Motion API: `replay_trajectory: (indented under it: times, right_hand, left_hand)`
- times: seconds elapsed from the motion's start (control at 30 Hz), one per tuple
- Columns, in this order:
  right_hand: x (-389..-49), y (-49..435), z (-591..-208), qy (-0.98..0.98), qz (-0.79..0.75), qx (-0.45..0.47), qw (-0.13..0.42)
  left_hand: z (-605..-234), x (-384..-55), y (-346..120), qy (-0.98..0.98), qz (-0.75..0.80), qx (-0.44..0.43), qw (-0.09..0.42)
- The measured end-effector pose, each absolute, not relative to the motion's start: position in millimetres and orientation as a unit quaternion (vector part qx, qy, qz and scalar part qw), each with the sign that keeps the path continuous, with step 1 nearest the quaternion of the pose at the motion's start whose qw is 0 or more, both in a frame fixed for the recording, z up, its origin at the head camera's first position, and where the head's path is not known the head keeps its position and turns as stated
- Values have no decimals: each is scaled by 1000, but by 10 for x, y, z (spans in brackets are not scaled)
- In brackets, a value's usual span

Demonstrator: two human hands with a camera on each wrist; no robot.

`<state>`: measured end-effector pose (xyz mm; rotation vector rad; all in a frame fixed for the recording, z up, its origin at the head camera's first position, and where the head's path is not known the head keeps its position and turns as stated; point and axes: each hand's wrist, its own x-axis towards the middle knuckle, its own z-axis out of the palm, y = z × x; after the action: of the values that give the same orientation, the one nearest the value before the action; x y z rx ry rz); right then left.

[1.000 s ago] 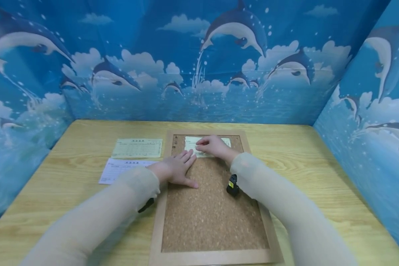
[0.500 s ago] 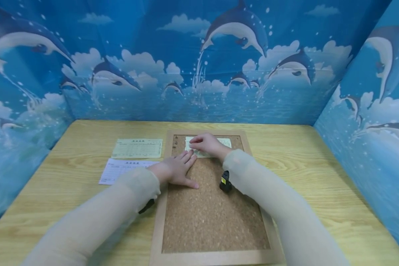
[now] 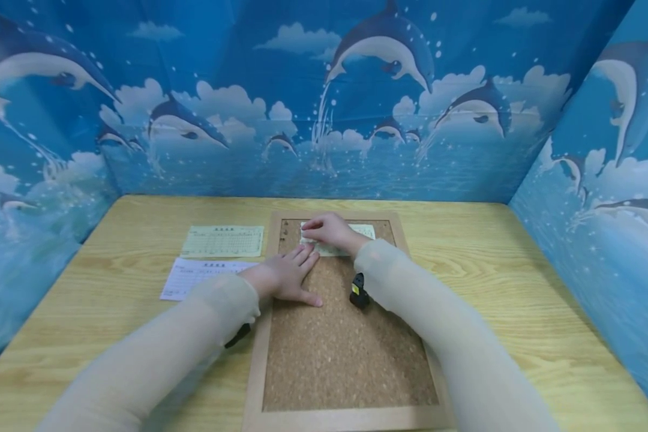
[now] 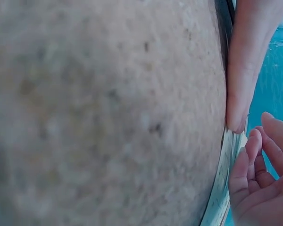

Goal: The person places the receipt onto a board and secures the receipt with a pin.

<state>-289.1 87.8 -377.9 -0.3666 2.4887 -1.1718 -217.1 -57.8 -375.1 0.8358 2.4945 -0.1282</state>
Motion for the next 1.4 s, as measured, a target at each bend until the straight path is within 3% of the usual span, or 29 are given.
replay_trajectory:
  times: [1.4]
  right_hand:
    - [-2997,514,-3793,903,-356,-174,166]
  left_hand:
    - [-3744,-2163,-584,916,-31,304,260]
